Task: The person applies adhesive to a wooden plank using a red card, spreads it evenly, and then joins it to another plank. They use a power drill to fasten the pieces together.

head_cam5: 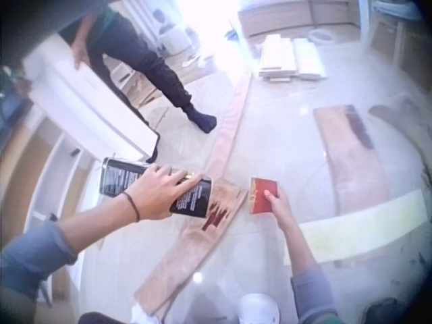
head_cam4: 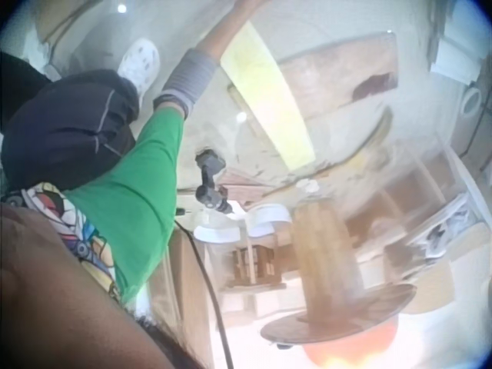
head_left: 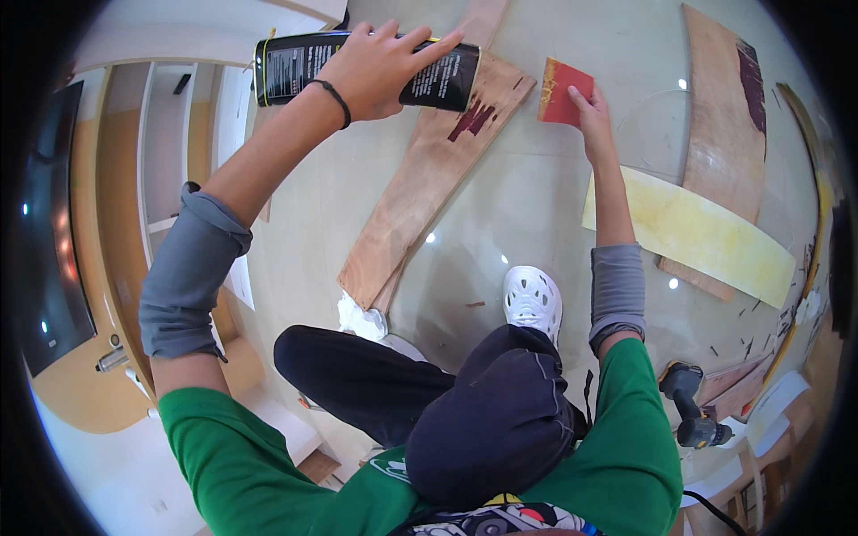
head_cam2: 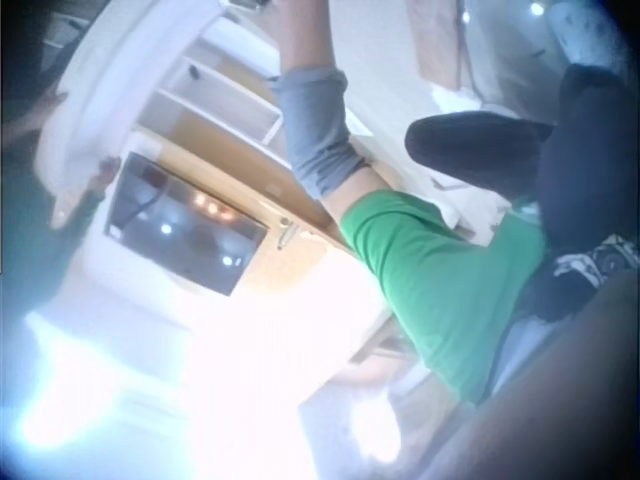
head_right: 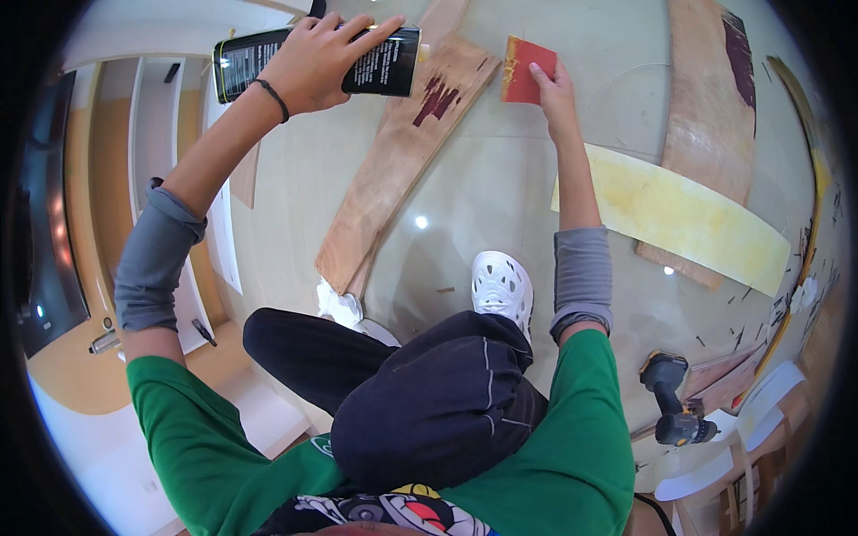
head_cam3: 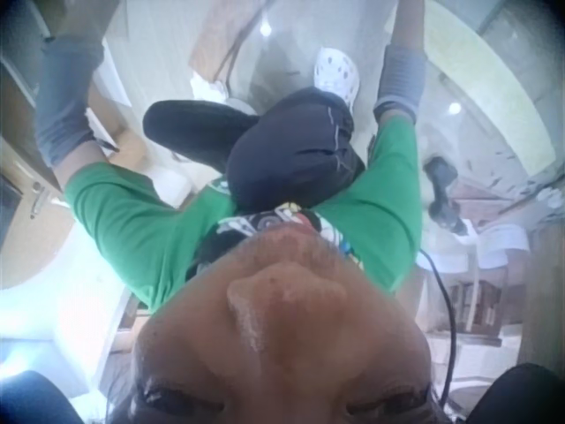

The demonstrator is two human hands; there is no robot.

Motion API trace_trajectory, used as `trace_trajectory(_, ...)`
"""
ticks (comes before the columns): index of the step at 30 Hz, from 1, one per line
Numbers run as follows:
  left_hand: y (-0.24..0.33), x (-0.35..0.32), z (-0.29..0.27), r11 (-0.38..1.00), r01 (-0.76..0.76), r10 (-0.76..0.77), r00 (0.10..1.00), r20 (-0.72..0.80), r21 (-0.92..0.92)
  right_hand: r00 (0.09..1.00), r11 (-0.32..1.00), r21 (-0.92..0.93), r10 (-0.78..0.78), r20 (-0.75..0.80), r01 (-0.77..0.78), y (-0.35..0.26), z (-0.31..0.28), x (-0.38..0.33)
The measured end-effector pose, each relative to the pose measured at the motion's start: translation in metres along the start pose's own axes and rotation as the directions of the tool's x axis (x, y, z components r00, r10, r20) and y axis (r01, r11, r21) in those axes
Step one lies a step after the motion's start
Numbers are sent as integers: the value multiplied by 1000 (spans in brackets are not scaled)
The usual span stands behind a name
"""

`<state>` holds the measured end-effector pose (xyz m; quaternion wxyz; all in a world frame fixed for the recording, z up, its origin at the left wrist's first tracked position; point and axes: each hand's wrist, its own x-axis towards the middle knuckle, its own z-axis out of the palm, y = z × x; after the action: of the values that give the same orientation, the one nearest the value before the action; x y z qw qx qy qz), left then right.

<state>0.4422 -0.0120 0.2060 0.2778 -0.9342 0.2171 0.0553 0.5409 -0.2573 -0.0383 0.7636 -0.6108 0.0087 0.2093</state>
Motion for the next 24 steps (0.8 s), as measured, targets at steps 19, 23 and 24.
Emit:
trace_trajectory(19, 2, 39, -25, 996, -70, 75, 993, 95, -57, 974, 970, -111, -207, 95, 217, -11, 6, -13)
trace_trajectory(23, 13, 57, -20, 996, -70, 78, 986, 144, -59, 985, 969, -179, -170, 23, 171, -11, -13, -21)
trace_trajectory(24, 15, 61, -22, 997, -60, 68, 984, 166, -56, 985, 965, -200, -170, 12, 169, -9, -19, -18)
